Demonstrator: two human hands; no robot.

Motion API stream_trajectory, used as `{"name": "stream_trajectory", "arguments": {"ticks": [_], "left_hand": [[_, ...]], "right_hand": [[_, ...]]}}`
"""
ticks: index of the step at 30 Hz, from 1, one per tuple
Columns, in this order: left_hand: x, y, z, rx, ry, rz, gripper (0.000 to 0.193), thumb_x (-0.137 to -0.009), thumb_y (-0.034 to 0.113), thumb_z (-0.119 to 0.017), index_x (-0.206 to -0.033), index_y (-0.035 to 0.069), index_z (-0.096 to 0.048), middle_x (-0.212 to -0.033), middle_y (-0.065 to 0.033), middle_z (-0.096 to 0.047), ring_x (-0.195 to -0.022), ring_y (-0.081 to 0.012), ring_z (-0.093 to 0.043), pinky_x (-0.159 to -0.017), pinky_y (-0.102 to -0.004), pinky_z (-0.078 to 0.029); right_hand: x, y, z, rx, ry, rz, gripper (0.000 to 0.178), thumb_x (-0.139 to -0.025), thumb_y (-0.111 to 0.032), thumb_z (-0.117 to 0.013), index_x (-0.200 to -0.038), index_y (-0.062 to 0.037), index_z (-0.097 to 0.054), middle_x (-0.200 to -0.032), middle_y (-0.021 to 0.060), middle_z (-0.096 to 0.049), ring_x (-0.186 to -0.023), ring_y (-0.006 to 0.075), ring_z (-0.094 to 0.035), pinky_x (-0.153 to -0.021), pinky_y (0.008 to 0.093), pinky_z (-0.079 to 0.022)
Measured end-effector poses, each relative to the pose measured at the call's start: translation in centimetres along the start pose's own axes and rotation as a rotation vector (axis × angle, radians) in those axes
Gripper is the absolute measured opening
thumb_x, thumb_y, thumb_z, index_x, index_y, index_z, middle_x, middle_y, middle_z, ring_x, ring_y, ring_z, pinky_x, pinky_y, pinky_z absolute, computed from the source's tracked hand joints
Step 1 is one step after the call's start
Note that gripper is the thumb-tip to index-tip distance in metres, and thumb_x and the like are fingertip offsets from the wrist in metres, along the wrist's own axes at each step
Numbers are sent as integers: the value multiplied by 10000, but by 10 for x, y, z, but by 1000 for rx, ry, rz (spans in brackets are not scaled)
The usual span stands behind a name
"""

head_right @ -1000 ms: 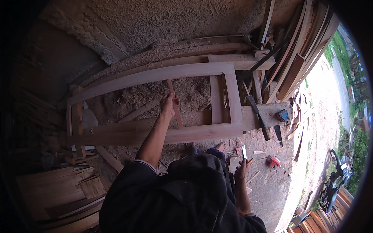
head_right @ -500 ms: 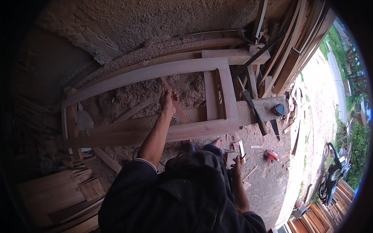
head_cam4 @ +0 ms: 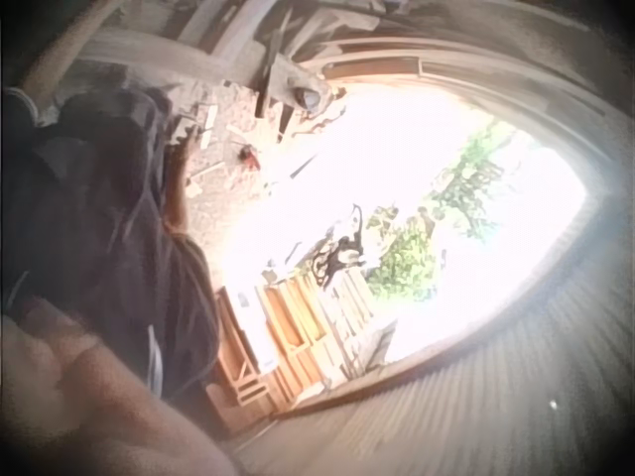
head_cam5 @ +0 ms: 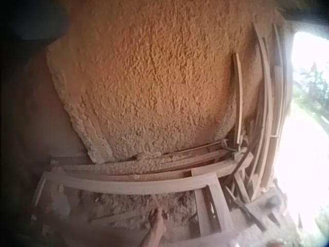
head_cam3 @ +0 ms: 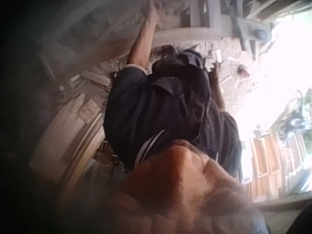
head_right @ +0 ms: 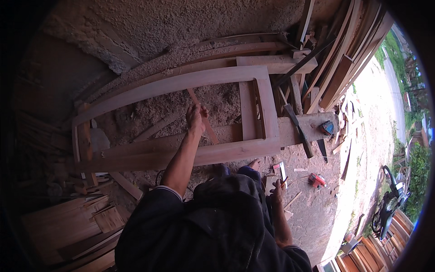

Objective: The person uses a handheld electric sander on a wooden frame, then measures and marks a wooden plank with a pencil and tape measure. They fit the plank into the frame and continue measuring and marking the frame.

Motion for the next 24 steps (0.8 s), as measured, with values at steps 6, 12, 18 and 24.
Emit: {"name": "stream_trajectory", "arguments": {"ticks": [6,12,18,24], "left_hand": [[2,1,-3,18,-12,-19,130,-1040,190,-537,-1054,61,-542,-824,-71,-623,-623,-176,-617,-515,-306,-495],[1,9,6,-51,-23,4,137,-1039,192,-543,-1025,56,-549,-831,-74,-623,-626,-173,-619,-509,-297,-491],[-4,27,25,-157,-54,61,131,-1037,175,-556,-999,51,-571,-831,-76,-632,-600,-174,-618,-498,-296,-488],[-9,44,41,-160,-114,103,130,-1028,162,-568,-1009,36,-594,-824,-77,-639,-576,-173,-613,-485,-295,-477]], "right_hand": [[0,-2,3,3,-17,-19,424,-972,-380,-663,-1299,-150,-521,-902,67,-609,-544,81,-449,-426,226,-347],[2,-3,1,10,-13,20,427,-978,-400,-647,-1278,-120,-530,-927,86,-623,-584,80,-469,-441,226,-357],[6,-8,-1,57,-1,9,443,-977,-405,-643,-1274,-98,-527,-938,92,-630,-560,94,-480,-435,242,-374],[3,-8,-9,86,-22,2,465,-969,-427,-646,-1294,-119,-516,-967,111,-649,-507,118,-490,-416,270,-390]]}}
Point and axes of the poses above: each hand's wrist, its own x-axis away from the middle knuckle, its own z-axis out of the back of the hand, y = z × x, the point moved 1 cm from there along -x, towards the middle knuckle
